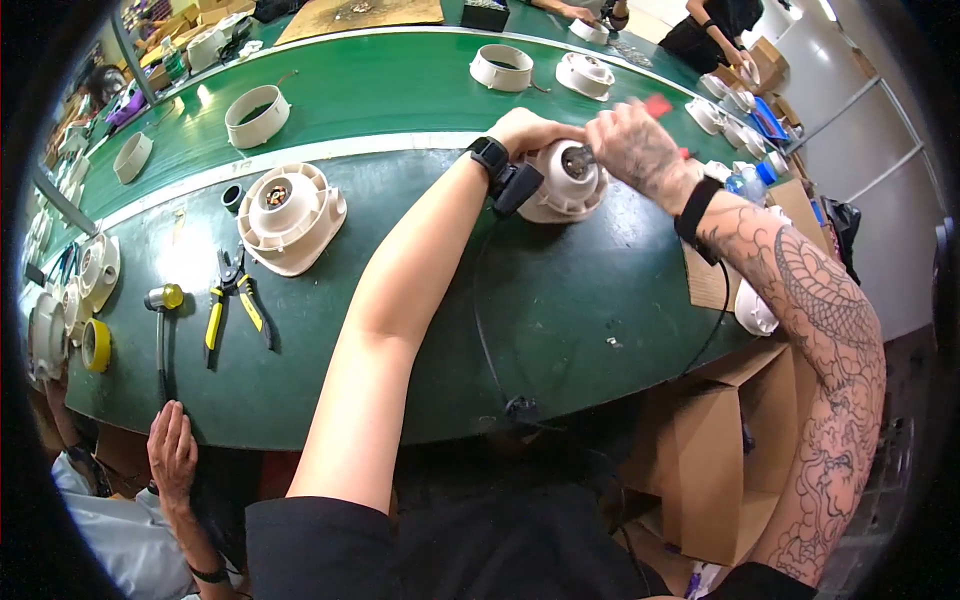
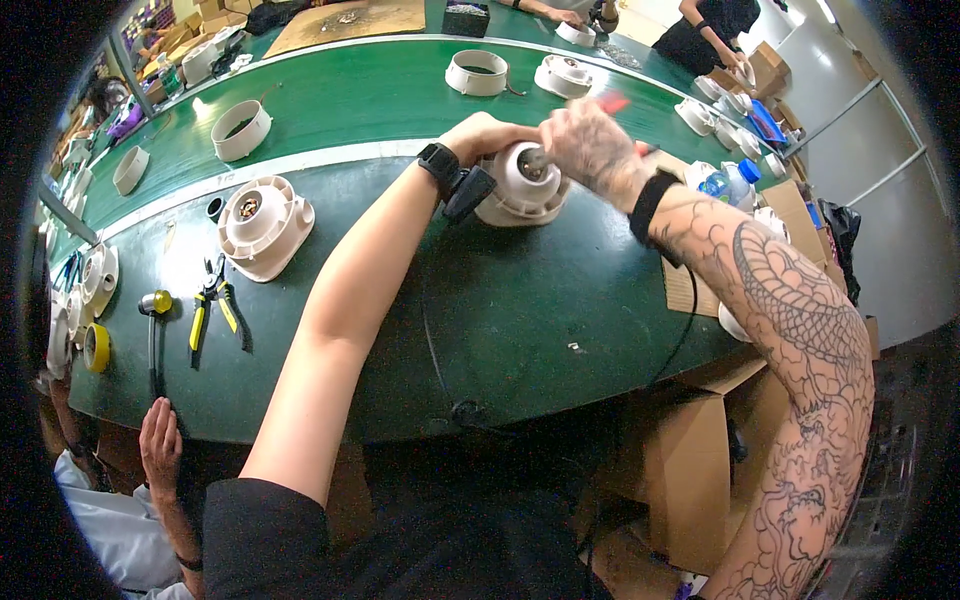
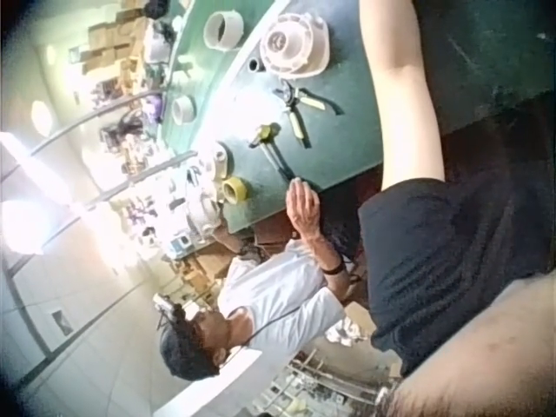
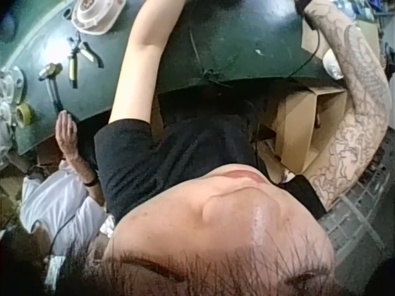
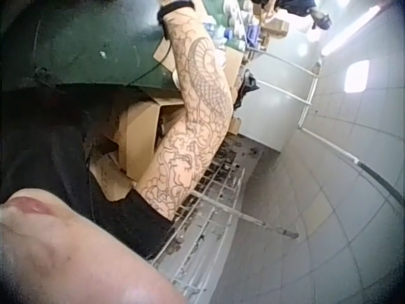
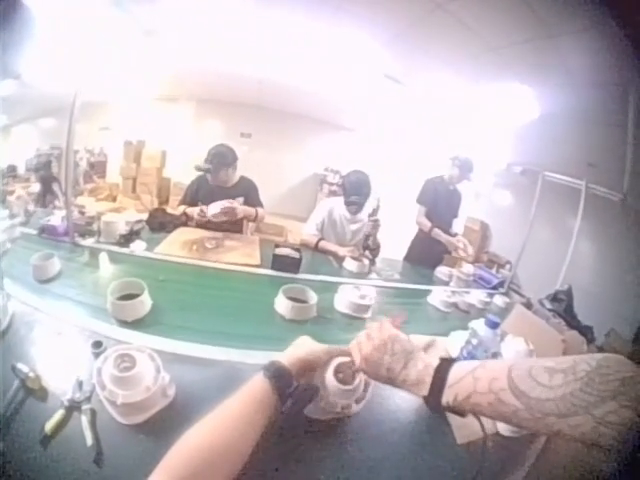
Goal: Assembling electronic alarm units or industrial components on a factory production line.
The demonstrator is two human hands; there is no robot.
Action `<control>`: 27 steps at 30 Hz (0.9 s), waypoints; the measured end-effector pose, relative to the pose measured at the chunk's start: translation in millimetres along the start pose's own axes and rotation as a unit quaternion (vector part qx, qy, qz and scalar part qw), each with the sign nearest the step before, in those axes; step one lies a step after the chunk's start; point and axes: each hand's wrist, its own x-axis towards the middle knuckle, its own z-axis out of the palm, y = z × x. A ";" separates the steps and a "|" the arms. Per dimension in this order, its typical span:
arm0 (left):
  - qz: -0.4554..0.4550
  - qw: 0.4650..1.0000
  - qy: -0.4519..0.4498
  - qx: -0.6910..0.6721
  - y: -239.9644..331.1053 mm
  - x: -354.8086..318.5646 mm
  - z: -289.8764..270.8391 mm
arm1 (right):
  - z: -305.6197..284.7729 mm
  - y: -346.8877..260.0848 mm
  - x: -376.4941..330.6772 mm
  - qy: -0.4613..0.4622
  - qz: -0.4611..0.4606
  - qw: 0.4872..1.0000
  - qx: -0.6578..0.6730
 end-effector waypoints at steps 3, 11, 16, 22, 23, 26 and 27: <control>-0.004 0.971 0.222 0.091 18.1 -7.4 1.8 | 2.6 12.1 1.6 -0.168 0.082 0.980 0.066; 0.017 0.952 0.307 -0.007 14.6 -3.1 -3.3 | -10.7 28.5 -5.2 -0.082 0.152 0.985 0.004; 0.007 0.956 0.293 -0.015 14.1 2.2 0.9 | -2.5 21.5 -1.6 -0.071 0.137 0.988 0.004; -0.025 0.957 0.289 0.003 18.8 -0.2 3.4 | 1.9 16.0 1.3 -0.047 0.106 0.990 -0.076; -0.033 0.957 0.287 0.005 20.2 -1.5 3.9 | 3.0 15.6 0.8 -0.047 0.105 0.990 -0.076; -0.034 0.960 0.278 0.002 23.0 -6.3 3.8 | 4.5 13.7 -0.1 -0.030 0.099 0.992 -0.075; -0.034 0.960 0.277 0.001 24.4 -7.5 4.2 | 4.7 12.8 -0.5 -0.039 0.108 0.991 -0.064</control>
